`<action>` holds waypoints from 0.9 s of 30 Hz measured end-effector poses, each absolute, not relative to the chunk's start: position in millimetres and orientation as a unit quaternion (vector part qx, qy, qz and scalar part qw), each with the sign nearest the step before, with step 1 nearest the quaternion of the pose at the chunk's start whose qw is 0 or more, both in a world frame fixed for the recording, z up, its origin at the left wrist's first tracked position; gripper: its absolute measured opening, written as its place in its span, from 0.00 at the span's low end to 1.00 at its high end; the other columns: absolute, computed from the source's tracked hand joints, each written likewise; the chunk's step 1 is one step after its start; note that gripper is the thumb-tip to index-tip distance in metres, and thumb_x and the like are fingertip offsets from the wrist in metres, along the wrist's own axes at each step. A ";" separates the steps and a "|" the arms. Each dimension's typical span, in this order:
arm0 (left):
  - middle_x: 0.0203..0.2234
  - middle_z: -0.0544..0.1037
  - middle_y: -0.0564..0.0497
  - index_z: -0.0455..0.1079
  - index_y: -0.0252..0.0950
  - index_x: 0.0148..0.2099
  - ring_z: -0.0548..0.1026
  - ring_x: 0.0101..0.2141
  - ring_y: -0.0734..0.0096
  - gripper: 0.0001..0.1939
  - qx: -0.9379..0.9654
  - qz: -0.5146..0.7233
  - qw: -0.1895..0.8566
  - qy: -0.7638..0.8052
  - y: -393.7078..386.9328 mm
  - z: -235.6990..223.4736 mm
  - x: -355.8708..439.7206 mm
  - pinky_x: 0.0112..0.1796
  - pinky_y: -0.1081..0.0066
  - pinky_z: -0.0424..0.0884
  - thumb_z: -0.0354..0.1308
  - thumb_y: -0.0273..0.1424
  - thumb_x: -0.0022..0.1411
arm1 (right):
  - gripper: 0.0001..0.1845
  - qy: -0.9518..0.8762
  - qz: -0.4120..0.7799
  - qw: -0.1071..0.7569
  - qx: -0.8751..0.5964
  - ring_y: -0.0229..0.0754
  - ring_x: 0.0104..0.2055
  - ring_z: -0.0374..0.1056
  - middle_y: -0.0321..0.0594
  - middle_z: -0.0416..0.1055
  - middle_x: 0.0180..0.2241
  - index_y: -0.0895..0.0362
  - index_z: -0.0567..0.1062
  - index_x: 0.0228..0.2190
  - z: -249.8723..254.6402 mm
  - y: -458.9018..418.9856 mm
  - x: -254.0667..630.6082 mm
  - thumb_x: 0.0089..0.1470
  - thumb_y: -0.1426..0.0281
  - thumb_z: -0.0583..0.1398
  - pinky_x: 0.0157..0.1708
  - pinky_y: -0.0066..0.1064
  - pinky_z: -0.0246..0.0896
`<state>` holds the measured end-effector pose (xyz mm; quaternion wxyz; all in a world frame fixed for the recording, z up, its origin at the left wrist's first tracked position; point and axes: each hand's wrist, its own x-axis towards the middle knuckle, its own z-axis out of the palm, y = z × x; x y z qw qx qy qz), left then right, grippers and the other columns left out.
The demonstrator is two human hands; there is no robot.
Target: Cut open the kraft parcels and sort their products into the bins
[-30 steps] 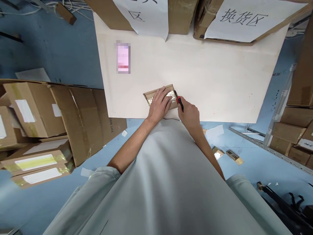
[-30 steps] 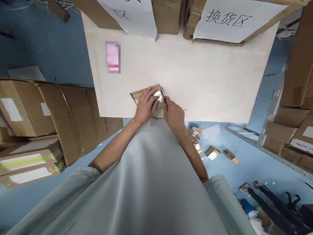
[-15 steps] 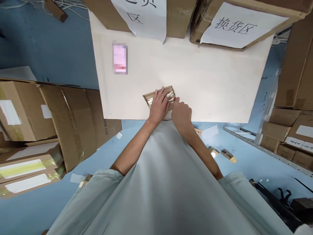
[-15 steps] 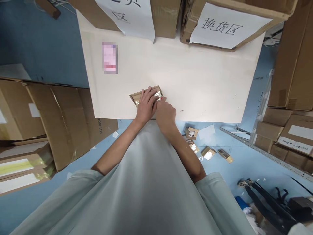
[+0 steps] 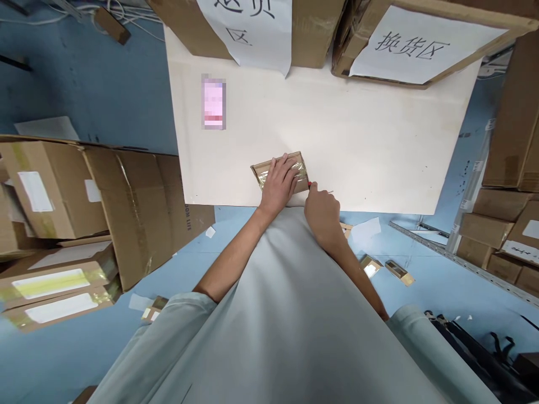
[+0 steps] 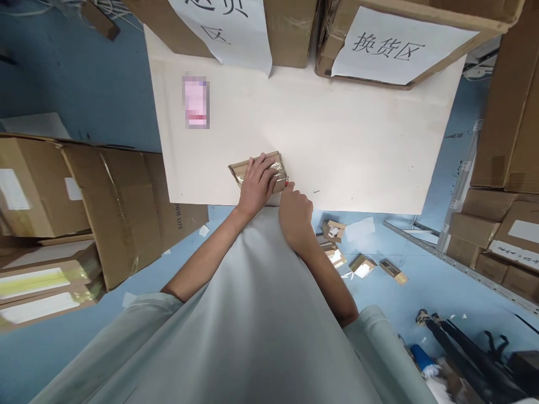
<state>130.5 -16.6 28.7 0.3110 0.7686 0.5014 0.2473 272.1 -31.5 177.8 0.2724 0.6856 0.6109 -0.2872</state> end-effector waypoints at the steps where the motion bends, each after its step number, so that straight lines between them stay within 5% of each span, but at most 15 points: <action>1: 0.69 0.78 0.39 0.75 0.41 0.58 0.63 0.79 0.50 0.18 0.771 0.247 0.308 0.500 -17.2 28.0 130.1 0.80 0.33 0.49 0.45 0.41 0.88 | 0.26 0.602 -0.290 0.269 0.694 0.56 0.52 0.84 0.63 0.83 0.48 0.65 0.69 0.71 174.1 -31.6 272.9 0.77 0.77 0.52 0.47 0.36 0.76; 7: 0.70 0.77 0.38 0.74 0.41 0.61 0.62 0.79 0.50 0.19 0.773 0.247 0.303 0.499 -14.9 25.2 124.8 0.80 0.32 0.48 0.45 0.43 0.87 | 0.25 0.589 -0.308 0.231 0.710 0.55 0.52 0.83 0.61 0.84 0.50 0.64 0.74 0.67 166.9 -31.3 279.1 0.75 0.79 0.50 0.48 0.37 0.75; 13: 0.72 0.76 0.38 0.70 0.43 0.73 0.61 0.80 0.48 0.25 0.775 0.251 0.293 0.500 -22.1 20.2 90.2 0.80 0.32 0.47 0.45 0.46 0.87 | 0.27 0.588 -0.340 0.123 0.724 0.58 0.44 0.84 0.54 0.87 0.43 0.57 0.69 0.72 193.1 -53.4 314.7 0.81 0.62 0.49 0.46 0.42 0.75; 15: 0.72 0.76 0.38 0.71 0.44 0.74 0.61 0.80 0.49 0.27 0.774 0.254 0.276 0.510 -28.2 18.5 70.9 0.79 0.33 0.49 0.43 0.46 0.87 | 0.28 0.575 -0.353 0.038 0.737 0.56 0.44 0.84 0.52 0.87 0.46 0.54 0.69 0.72 172.2 -51.1 333.0 0.81 0.58 0.49 0.48 0.42 0.76; 19: 0.71 0.77 0.40 0.74 0.47 0.72 0.63 0.79 0.52 0.28 0.761 0.243 0.252 0.546 -41.3 21.2 35.8 0.78 0.39 0.58 0.41 0.49 0.87 | 0.19 0.509 -0.442 -0.050 0.737 0.46 0.36 0.84 0.47 0.87 0.49 0.55 0.77 0.54 86.9 -27.6 352.4 0.80 0.59 0.52 0.51 0.39 0.77; 23: 0.70 0.78 0.40 0.75 0.47 0.71 0.67 0.77 0.53 0.28 0.739 0.241 0.252 0.577 -50.8 30.0 16.6 0.76 0.44 0.65 0.42 0.51 0.86 | 0.12 0.418 -0.521 -0.099 0.737 0.40 0.34 0.83 0.43 0.84 0.41 0.57 0.74 0.47 16.3 -4.0 339.9 0.80 0.62 0.56 0.40 0.30 0.77; 27: 0.69 0.78 0.38 0.76 0.47 0.71 0.72 0.73 0.49 0.27 0.698 0.246 0.257 0.622 -60.4 42.4 7.5 0.72 0.42 0.69 0.45 0.50 0.85 | 0.10 0.356 -0.596 -0.148 0.705 0.38 0.31 0.83 0.42 0.84 0.40 0.57 0.72 0.46 -0.8 3.6 315.5 0.80 0.65 0.55 0.35 0.29 0.78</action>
